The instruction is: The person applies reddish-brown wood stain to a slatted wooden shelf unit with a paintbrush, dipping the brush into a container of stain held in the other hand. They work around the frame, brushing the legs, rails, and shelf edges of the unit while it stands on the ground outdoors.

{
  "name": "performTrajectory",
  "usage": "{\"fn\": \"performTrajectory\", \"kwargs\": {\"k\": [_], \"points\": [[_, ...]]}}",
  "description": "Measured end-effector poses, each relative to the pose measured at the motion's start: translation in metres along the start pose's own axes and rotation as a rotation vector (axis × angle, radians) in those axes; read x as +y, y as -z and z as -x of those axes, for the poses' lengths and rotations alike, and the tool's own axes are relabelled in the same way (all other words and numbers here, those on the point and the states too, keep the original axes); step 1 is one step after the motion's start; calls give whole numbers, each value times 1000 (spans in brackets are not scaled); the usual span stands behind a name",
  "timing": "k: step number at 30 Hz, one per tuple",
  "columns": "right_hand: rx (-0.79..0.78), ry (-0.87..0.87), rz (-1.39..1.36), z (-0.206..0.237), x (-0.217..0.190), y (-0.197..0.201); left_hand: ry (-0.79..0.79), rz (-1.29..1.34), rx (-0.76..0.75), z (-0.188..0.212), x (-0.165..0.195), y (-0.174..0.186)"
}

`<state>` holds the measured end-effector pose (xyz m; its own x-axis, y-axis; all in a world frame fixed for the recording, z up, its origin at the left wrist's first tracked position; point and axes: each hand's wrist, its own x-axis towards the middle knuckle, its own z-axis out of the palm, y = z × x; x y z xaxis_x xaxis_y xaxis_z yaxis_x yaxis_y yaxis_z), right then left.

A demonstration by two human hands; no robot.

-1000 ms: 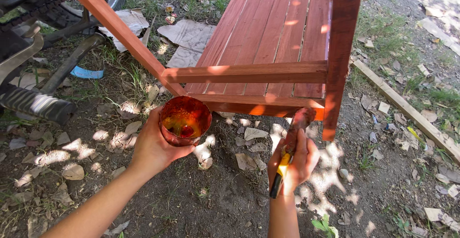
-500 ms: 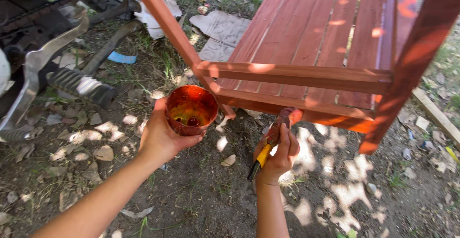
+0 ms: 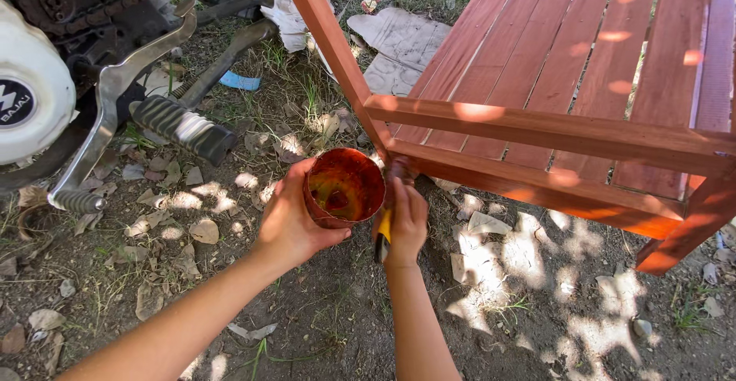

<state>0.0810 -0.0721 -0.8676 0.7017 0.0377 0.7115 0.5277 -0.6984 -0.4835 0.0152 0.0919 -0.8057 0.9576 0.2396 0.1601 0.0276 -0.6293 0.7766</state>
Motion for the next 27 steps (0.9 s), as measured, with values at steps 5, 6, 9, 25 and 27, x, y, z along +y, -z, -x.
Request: {"fn": "performTrajectory", "kwargs": {"k": [5, 6, 9, 25, 27], "points": [[-228, 56, -124, -11, -6, -6, 8, 0, 11, 5, -6, 5], [-303, 92, -140, -13, -4, -6, -16, 7, 13, 6, -7, 6], [-256, 65, -203, -17, 5, -2, -11, 23, 12, 5, -8, 9], [-53, -16, -312, -11, 25, 8, -30, 69, -4, -3, -16, 10], [-119, -18, -292, -17, 18, 0, -36, 71, 11, -4, -13, 11]]}}
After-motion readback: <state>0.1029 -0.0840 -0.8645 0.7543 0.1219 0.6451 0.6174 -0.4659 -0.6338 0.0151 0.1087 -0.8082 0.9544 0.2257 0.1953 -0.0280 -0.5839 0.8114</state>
